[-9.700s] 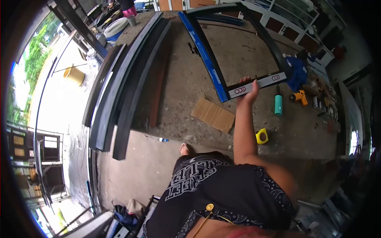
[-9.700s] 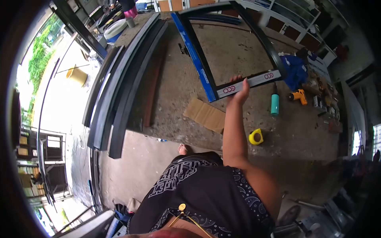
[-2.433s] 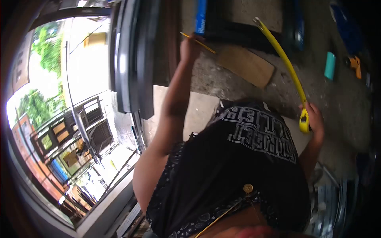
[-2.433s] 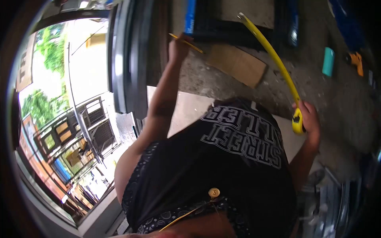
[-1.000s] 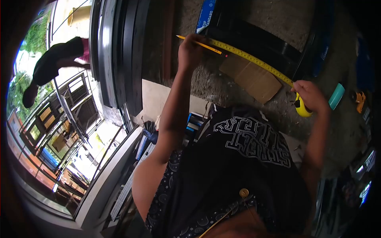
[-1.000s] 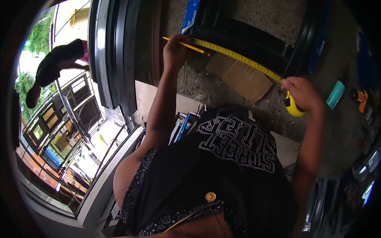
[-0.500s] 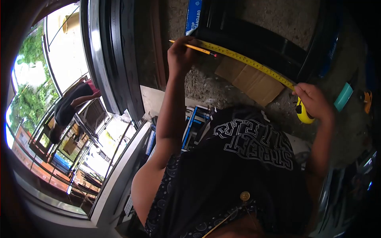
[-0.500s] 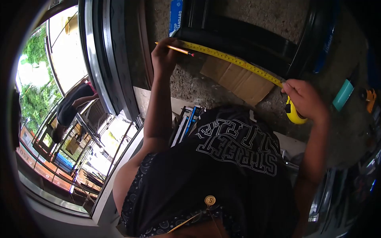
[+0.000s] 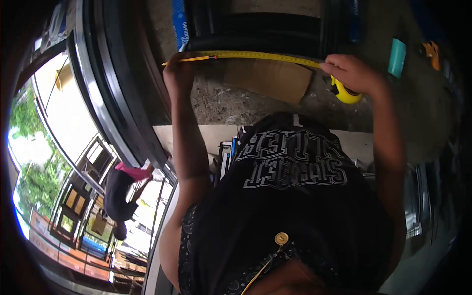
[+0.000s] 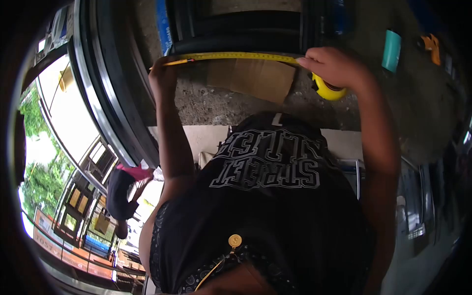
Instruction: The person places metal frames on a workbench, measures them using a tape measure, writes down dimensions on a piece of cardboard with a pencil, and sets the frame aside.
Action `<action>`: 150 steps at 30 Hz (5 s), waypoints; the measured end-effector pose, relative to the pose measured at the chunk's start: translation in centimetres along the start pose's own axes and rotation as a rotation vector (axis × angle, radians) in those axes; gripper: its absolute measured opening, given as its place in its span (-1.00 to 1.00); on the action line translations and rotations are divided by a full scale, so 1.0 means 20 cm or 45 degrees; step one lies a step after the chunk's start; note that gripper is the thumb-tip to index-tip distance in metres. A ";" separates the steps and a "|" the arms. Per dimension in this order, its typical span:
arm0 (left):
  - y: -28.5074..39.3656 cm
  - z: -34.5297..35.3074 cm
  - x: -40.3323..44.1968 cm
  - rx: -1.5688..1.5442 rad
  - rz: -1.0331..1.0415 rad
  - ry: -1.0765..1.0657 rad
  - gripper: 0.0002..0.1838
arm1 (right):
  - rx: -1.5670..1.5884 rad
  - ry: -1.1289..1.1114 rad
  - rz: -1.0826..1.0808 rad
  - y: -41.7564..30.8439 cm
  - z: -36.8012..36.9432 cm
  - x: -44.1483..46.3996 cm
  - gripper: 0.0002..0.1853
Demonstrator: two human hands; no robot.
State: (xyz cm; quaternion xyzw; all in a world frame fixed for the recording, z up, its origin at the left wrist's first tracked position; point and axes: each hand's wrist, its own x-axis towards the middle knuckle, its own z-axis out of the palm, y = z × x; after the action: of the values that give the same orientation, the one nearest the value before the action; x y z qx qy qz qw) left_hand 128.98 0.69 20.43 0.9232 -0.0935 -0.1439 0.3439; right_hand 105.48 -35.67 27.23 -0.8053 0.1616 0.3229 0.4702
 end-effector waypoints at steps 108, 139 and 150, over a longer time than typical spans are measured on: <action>0.19 0.27 -0.98 -0.064 -0.195 0.095 -0.71 | 0.243 0.876 -0.488 0.74 0.73 -1.01 -0.21; -0.05 0.29 -0.84 0.486 0.991 -0.356 -0.25 | -0.451 1.338 -0.124 0.30 0.87 -0.29 -0.23; -0.04 0.28 -0.91 -0.474 0.584 -0.193 -0.79 | -0.301 1.726 0.468 -0.09 1.06 0.16 0.02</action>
State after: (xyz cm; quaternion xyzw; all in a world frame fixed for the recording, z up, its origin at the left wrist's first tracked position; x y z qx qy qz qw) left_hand 110.07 2.96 19.53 0.7857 -0.2970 -0.1456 0.5228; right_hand 101.16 -16.30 18.87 -0.8342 0.5156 -0.1595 0.1136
